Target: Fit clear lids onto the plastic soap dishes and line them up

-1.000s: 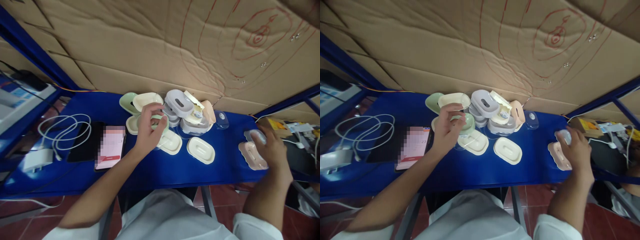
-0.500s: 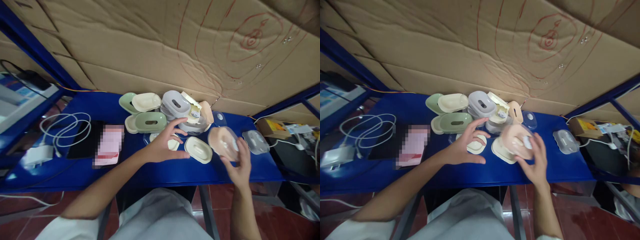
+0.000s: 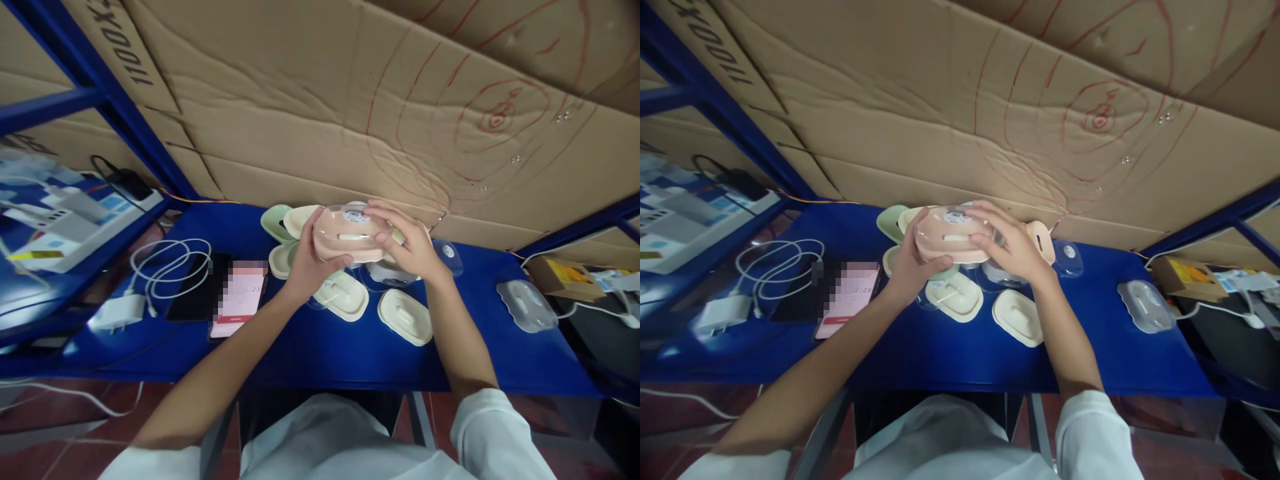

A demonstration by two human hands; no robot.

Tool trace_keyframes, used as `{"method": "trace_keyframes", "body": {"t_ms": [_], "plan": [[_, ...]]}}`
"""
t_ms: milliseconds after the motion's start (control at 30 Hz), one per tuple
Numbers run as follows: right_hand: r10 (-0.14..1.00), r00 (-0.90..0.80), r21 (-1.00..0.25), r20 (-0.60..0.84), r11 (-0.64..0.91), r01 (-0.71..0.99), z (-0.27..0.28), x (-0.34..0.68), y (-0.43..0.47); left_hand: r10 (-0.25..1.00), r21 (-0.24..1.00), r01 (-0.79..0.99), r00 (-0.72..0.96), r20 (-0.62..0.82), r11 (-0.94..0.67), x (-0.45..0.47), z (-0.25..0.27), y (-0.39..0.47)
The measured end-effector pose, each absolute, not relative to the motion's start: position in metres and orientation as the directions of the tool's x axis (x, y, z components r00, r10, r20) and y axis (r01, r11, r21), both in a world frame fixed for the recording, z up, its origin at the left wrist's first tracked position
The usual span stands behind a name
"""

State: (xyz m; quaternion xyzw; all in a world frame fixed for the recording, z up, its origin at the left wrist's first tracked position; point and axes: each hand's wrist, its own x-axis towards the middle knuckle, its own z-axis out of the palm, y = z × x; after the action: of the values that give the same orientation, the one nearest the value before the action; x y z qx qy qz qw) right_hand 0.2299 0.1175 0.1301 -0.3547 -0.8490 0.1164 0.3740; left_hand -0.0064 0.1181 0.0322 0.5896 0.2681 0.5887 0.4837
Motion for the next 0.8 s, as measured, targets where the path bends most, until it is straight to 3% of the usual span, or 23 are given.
{"method": "trace_keyframes", "body": {"t_ms": [233,400,600,800], "plan": [[0.719,-0.176,-0.493,0.673,0.612,0.618,0.115,0.24,0.137,0.928,0.899,-0.344,0.157,0.338,-0.269,0.007,0.028,0.109],[0.715,-0.416,-0.439,0.561,0.684,0.583,0.111,0.229,0.135,0.96,0.904,-0.369,0.09,0.264,-0.215,0.007,0.033,0.109],[0.704,-0.462,-0.391,0.54,0.696,0.602,0.103,0.221,0.135,0.998,0.928,-0.367,-0.032,0.06,-0.068,-0.007,0.039,0.119],[0.769,-0.445,-0.259,0.459,0.595,0.761,0.095,0.216,0.133,0.97,0.908,-0.364,-0.2,0.14,-0.206,-0.018,0.041,0.128]]}}
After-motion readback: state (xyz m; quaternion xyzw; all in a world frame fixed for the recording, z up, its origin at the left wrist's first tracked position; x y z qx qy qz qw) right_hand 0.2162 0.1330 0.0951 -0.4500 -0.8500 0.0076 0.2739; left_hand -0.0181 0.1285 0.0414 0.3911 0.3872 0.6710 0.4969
